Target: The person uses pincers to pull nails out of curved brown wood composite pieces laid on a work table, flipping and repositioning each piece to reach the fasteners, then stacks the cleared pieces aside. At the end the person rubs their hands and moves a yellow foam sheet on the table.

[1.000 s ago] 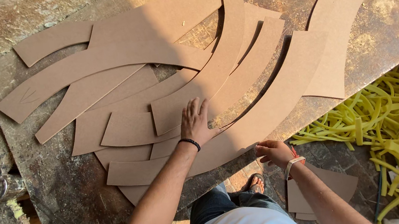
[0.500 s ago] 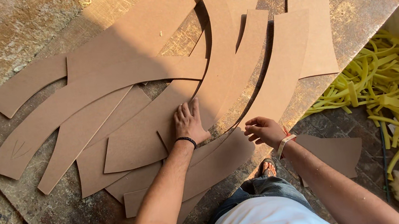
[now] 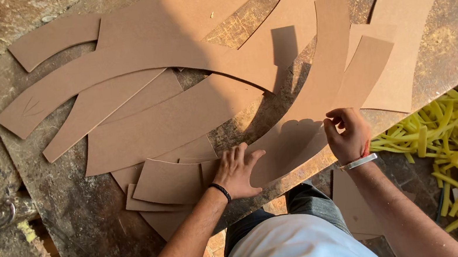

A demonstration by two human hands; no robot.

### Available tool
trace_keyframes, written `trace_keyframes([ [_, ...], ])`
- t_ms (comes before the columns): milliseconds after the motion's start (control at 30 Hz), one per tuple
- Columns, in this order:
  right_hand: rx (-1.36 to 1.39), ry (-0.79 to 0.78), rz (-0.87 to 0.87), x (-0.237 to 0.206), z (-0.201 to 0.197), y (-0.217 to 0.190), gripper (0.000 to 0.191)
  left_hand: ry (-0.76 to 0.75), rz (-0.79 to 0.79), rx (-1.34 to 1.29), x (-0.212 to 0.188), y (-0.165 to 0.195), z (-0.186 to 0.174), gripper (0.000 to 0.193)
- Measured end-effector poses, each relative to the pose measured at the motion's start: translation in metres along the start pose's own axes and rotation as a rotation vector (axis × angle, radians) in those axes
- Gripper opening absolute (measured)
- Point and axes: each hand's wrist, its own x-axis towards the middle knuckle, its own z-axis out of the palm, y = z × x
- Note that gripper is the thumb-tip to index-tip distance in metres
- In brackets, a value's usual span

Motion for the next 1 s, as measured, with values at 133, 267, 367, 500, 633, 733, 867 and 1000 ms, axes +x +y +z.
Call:
trace_keyframes([
  [133,-0.012,-0.313,-0.138,0.056,0.02,0.005,0.026,-0.099,-0.157,0.104,0.017,0.007,0.013,0.127],
  [267,-0.184,-0.673,-0.35,0.131,0.092,-0.02,0.074,-0.188,-0.341,0.012,0.03,0.009,0.018,0.127],
  [367,-0.374,-0.795,-0.512,0.189,0.146,-0.059,0.119,0.027,-0.495,-0.246,0.038,0.009,0.021,0.124],
  [500,-0.531,-0.898,-0.456,0.243,0.193,-0.114,0.14,-0.038,-0.54,-0.129,0.05,0.001,0.013,0.11],
  [633,-0.686,-0.972,-0.541,0.252,0.216,-0.134,0.139,-0.185,-0.598,-0.142,0.054,-0.004,-0.007,0.105],
  [733,-0.732,-0.994,-0.539,0.259,0.221,-0.136,0.136,-0.203,-0.608,-0.146,0.055,-0.002,-0.021,0.106],
  [867,-0.504,-0.927,-0.272,0.284,0.214,-0.124,0.124,-0.238,-0.638,-0.146,0.058,0.001,-0.033,0.107],
  [1000,-0.343,-0.852,-0.4,0.301,0.166,-0.059,0.115,-0.188,-0.679,-0.187,0.055,0.0,-0.029,0.107],
])
